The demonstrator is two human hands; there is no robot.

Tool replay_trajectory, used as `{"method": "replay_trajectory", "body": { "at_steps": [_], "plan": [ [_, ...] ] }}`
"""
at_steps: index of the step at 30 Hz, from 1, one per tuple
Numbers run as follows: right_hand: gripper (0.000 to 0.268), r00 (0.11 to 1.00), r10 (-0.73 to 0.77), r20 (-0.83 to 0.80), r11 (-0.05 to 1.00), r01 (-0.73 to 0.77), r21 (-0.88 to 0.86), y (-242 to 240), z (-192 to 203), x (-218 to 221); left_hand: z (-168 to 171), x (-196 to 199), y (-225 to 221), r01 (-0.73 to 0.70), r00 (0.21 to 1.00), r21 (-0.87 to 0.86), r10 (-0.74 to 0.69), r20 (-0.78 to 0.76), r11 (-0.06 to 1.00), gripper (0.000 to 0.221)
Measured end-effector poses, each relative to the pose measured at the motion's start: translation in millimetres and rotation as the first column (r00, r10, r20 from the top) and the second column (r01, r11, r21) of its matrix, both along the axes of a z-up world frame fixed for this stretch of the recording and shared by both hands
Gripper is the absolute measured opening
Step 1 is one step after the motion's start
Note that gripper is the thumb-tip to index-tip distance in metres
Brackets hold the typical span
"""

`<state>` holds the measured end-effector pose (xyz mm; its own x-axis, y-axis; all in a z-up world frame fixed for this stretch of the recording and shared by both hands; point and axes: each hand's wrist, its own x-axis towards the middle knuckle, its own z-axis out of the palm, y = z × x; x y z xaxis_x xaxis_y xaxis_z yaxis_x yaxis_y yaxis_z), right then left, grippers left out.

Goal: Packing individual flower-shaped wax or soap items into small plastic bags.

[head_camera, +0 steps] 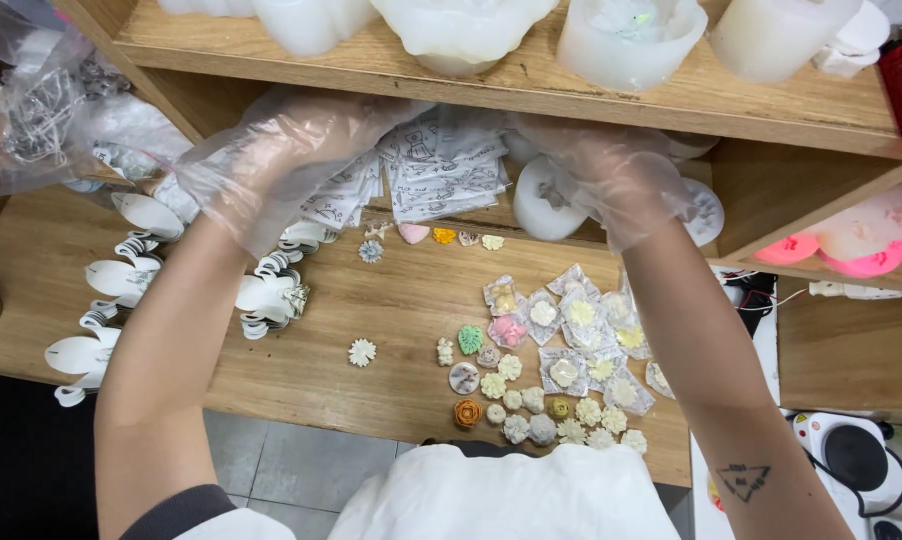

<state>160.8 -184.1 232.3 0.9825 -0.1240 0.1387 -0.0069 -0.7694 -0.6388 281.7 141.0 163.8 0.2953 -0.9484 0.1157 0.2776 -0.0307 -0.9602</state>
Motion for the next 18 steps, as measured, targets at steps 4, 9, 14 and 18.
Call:
{"method": "replay_trajectory", "body": {
  "at_steps": [4, 9, 14, 18],
  "plan": [
    [0.041, 0.995, 0.079, 0.065, 0.996, -0.077, -0.033, 8.1, 10.9, -3.4, 7.2, -20.1, -5.7, 0.001, 0.79, -0.521, -0.32, -0.522, 0.853, 0.055],
    [0.037, 0.974, 0.179, 0.137, 0.982, -0.168, -0.089, 17.1, 25.6, -13.5, 40.9, -52.4, -11.1, -0.197, 0.573, -0.689, -0.488, -0.658, 0.698, 0.04],
    [0.033, 0.938, 0.285, 0.197, 0.955, -0.261, -0.142, 33.4, 45.4, -23.5, 66.2, -78.2, -29.7, -0.358, 0.478, -0.771, -0.606, -0.636, 0.527, 0.025],
    [0.03, 0.911, 0.345, 0.225, 0.935, -0.311, -0.173, 37.8, 48.6, -34.4, 60.7, -81.2, -41.1, -0.615, 0.259, -0.671, -0.697, -0.669, 0.415, 0.035]
  ]
}}
